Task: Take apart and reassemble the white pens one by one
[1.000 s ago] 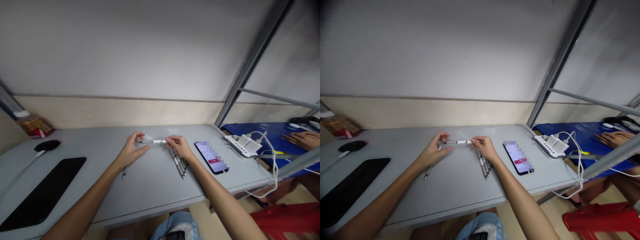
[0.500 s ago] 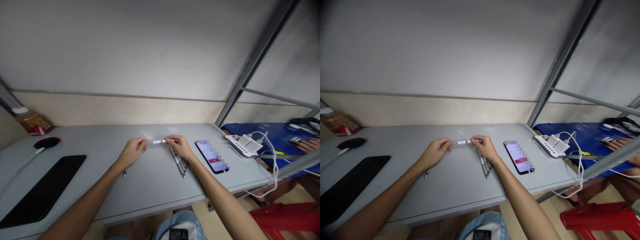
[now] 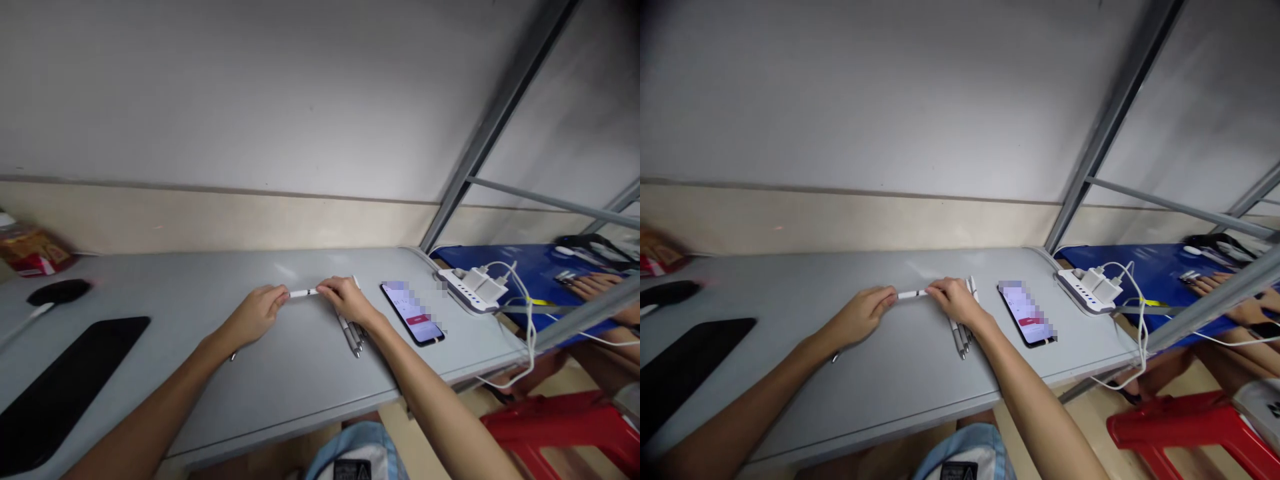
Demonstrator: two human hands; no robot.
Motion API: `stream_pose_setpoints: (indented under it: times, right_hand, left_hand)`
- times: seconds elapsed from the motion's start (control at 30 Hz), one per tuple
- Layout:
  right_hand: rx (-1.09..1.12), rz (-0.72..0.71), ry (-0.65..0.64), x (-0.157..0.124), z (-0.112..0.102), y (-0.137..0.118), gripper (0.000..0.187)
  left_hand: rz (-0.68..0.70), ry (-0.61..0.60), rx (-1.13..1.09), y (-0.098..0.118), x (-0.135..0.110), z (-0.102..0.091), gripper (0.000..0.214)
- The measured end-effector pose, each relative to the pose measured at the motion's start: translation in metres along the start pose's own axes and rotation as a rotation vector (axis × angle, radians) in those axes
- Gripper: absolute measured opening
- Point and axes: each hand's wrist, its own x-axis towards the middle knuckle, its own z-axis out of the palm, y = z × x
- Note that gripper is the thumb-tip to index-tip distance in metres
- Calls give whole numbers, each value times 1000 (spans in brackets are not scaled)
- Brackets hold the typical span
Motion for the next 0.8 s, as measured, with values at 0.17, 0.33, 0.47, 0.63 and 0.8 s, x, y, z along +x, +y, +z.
stream_pose_setpoints:
  times: [0.17, 0.33, 0.47, 0.63, 0.8]
  right_hand:
    - [166, 144, -162, -2, -5, -4, 40]
    - [798, 363, -72, 2, -5, -2, 34]
    - [1255, 435, 86, 6, -2, -2, 25]
    - [1542, 428, 129, 7, -3, -8, 14]
    - [1611, 294, 137, 6, 0, -12, 18]
  left_hand:
    - [124, 77, 197, -2, -1, 0, 30]
    - [143, 123, 160, 8, 1, -6, 26]
    - [97, 72, 109, 4, 0, -12, 29]
    - [-6, 126, 130, -5, 0, -13, 33]
    - [-205, 174, 350, -6, 2, -13, 34]
